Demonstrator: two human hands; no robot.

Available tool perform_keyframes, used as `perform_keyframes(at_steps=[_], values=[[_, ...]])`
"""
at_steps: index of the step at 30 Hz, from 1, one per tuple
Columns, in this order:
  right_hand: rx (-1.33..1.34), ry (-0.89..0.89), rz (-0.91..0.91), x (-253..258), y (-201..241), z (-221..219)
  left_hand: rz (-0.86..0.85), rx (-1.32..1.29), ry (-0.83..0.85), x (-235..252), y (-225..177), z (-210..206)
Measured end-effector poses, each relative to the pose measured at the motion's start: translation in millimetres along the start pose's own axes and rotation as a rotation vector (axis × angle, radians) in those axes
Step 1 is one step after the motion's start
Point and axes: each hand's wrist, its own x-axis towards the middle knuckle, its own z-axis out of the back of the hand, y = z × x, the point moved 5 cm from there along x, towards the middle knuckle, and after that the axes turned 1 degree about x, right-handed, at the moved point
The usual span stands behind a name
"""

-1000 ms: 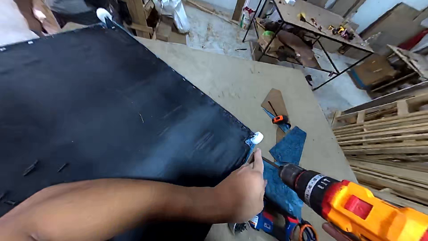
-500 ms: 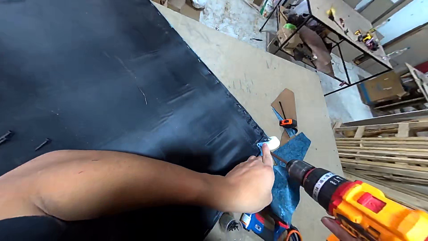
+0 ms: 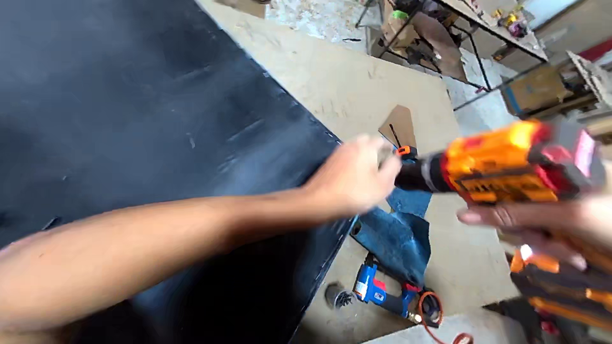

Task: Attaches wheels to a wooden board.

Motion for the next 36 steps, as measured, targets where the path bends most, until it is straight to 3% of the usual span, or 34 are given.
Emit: perform_keyframes(at_steps=[3, 6, 10, 18, 29, 36], values=[[-0.047, 0.060, -0.016, 12.0, 23.2, 13.1, -0.336, -0.080, -0.138, 30.6, -70.7, 39.1], [-0.041, 0.023, -0.092, 9.6, 43.0, 13.0, -0.625, -0.094, -0.085, 55.4, -133.7, 33.6], [-0.069, 0.046, -0.067, 14.9, 41.6, 16.9, -0.516, 0.339, 0.039, 67.3, -142.0, 2.2], [-0.071, 0.033, 0.006, 16.3, 29.7, 20.1, -0.469, 0.101, 0.025, 66.2, -137.0, -13.0], [-0.125, -0.033, 0.199, 34.7, 20.7, 14.5, -0.419, 0.070, -0.007, 65.5, -118.3, -18.6], [-0.118, 0.022, 0.118, 29.3, 31.3, 10.3, -0.404, 0.074, 0.034, 70.0, -113.3, -9.2]])
